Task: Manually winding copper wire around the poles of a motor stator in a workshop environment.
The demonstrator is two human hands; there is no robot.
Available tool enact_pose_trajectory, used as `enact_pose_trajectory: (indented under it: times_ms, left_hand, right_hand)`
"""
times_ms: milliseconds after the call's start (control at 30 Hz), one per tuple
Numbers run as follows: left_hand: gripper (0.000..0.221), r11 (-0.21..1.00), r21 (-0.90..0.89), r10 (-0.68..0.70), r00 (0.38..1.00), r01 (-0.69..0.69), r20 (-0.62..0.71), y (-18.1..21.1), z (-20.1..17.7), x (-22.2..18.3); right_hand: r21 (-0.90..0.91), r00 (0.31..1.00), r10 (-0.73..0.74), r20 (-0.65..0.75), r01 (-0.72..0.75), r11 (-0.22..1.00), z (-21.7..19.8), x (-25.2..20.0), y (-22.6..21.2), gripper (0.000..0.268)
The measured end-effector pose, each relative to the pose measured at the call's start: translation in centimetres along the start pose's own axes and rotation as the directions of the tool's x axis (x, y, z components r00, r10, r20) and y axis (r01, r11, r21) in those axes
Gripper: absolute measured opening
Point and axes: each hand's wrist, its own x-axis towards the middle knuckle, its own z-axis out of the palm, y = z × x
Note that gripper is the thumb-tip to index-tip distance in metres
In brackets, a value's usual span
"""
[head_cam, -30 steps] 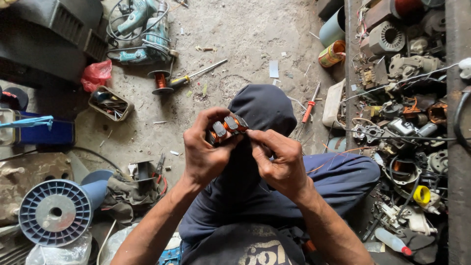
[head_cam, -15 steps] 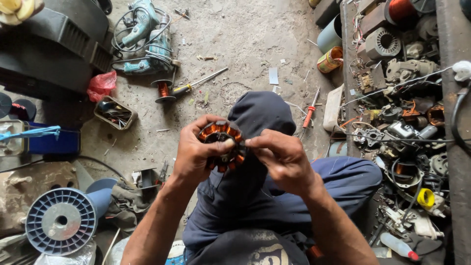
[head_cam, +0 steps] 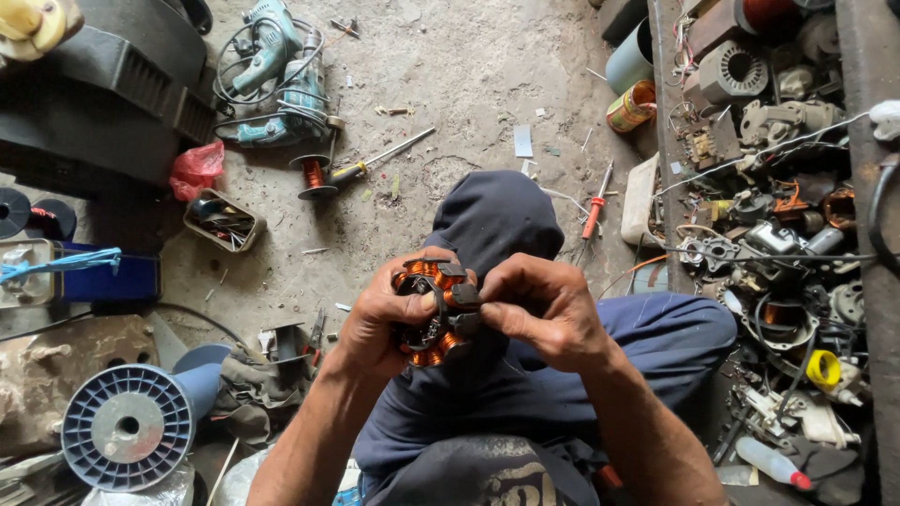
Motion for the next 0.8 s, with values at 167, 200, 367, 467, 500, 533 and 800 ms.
enact_pose_trajectory:
  times_ms: [167,200,367,467,500,533,800]
  left_hand:
    - [0.054,0.999,0.031,-0.016,0.999,0.015,0.034,0.2,0.3,-0.2]
    - [0.055,0.999,0.038,-0.024,0.999,0.022,0.046,0.2,0.2,-0.1]
    - [0.055,0.988,0.151,0.013,0.999,-0.021,0.053,0.7,0.2,-0.4]
    - [0.053,0.947,0.316,0.040,0.996,-0.063,0.077,1.3,0.6,-0.8]
    - [0.051,0.897,0.433,0.046,0.994,-0.085,0.100,1.6,0.8,-0.9]
    - [0.051,0.900,0.427,0.054,0.994,-0.088,0.093,1.9,0.5,-0.9]
    - [0.065,0.531,0.845,0.011,0.997,-0.066,0.071,3.1,0.4,-1.3]
  right_hand:
    - [-0.139,0.999,-0.047,-0.028,0.042,0.989,0.3,0.0,-1.0,0.004]
    - [-0.180,0.997,-0.065,-0.029,0.059,0.982,0.4,0.2,-1.3,0.004]
    - [-0.265,0.996,-0.086,-0.032,0.075,0.961,0.6,0.2,-1.5,0.005]
    - [-0.385,0.984,-0.177,-0.018,0.157,0.909,0.7,0.2,-1.7,0.007]
    - [-0.472,0.963,-0.268,0.012,0.242,0.848,0.7,0.3,-1.8,0.009]
    - [-0.469,0.965,-0.262,0.022,0.241,0.850,0.7,0.5,-1.6,0.009]
    - [-0.787,0.712,-0.609,0.350,0.576,0.221,0.4,1.0,-1.1,0.007]
